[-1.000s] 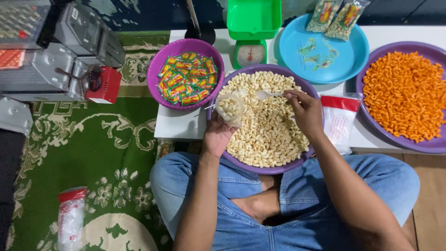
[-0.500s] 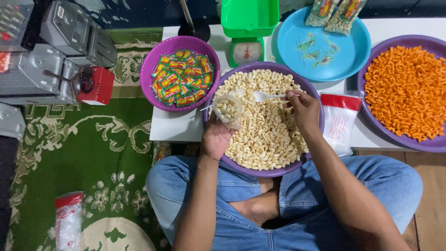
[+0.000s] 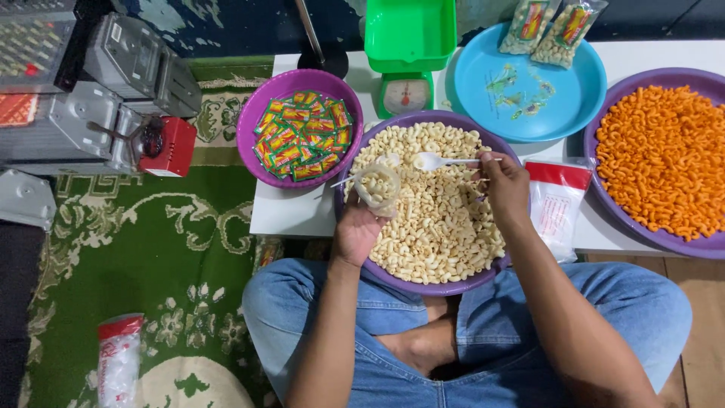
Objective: Filling a small plastic bag with puffed snacks using a spoon and packing them down by hand.
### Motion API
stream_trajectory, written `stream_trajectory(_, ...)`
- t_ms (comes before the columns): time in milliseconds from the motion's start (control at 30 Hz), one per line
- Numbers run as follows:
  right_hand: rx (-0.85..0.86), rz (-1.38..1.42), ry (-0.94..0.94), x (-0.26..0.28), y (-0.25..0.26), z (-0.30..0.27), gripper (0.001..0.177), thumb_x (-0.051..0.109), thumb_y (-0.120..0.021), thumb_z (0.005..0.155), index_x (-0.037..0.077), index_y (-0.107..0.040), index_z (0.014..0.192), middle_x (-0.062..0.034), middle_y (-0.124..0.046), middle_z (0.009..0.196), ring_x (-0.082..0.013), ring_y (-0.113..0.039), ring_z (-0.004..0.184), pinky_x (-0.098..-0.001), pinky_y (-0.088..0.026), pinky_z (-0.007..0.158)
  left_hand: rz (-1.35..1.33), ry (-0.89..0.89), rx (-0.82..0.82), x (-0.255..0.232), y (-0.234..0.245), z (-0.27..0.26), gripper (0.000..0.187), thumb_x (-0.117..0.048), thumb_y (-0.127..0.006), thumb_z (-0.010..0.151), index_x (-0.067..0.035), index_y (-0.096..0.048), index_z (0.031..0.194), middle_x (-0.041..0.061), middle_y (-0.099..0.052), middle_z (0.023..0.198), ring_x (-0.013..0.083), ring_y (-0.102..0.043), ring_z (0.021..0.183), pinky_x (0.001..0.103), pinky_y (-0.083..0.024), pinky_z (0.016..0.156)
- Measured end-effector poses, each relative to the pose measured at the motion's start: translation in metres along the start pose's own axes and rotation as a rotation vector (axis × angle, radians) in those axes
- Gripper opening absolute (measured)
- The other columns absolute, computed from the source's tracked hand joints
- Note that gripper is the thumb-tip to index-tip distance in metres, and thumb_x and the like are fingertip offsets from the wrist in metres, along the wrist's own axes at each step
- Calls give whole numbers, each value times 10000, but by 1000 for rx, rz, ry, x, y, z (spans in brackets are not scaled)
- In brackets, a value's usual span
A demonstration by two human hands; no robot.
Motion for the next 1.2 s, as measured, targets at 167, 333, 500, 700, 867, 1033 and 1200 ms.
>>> stream_trajectory(167,-2,79,52,44,1,-13,177,196,-594,1071,43,-668,1122,-115,-746,905,-99,-671,662,-146,-458,505,42,24,-13,0,-21,-2,507,-283,-610,884,-316,-538,1385,32,-598,1437,329,-574,1308,572,-541,995)
stream_trajectory(333,3,74,121,78,2,-36,175,175,-609,1076,29,-672,1148,-141,-728,912,-113,-665,690,-150,-466,520,3,43,-6,2,-39,-2,533,-230,-607,900,-311,-512,1418,49,-586,1447,338,-572,1310,556,-561,986)
stream_trajectory(500,44,-93,340,95,-12,-65,150,75,-622,1085,-47,-688,1141,-194,-701,901,-179,-640,710,-230,-460,570,142,99,-73,-8,-80,-7,645,-204,-645,852,-284,-490,1473,75,-609,1407,298,-628,1225,483,-594,937)
stream_trajectory(700,177,-514,801,134,-46,-107,135,81,-759,954,80,-800,1083,-61,-786,950,-212,-628,647,-319,-499,633,141,97,-89,-5,-73,-6,670,-177,-631,866,-228,-458,1511,96,-579,1431,311,-613,1236,491,-590,936)
stream_trajectory(867,232,-462,1037,154,-50,-125,87,-30,-744,927,-31,-782,1006,-188,-774,959,-386,-719,770,-444,-561,693,35,96,-59,1,-57,-5,673,-123,-625,876,-228,-449,1517,135,-535,1471,357,-599,1255,544,-583,945)
stream_trajectory(1033,279,-483,1051,156,-52,-128,79,-27,-766,894,-20,-786,970,-185,-772,933,-387,-718,738,-453,-571,661,16,94,-27,2,-53,-3,716,-119,-622,875,-228,-404,1548,170,-512,1486,377,-585,1273,557,-578,954)
stream_trajectory(1200,278,-464,1073,163,-53,-131,59,-33,-727,937,-47,-766,978,-208,-765,931,-435,-693,714,-479,-545,639,0,89,10,-1,-62,-3,741,-114,-614,886,-216,-365,1576,180,-481,1512,386,-561,1305,566,-568,969)
Point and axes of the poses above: each hand's wrist, its own z-axis towards the middle knuckle, its own y-axis out of the back of the hand, x = y × z, the point moved 5 cm from there along z, towards the middle knuckle
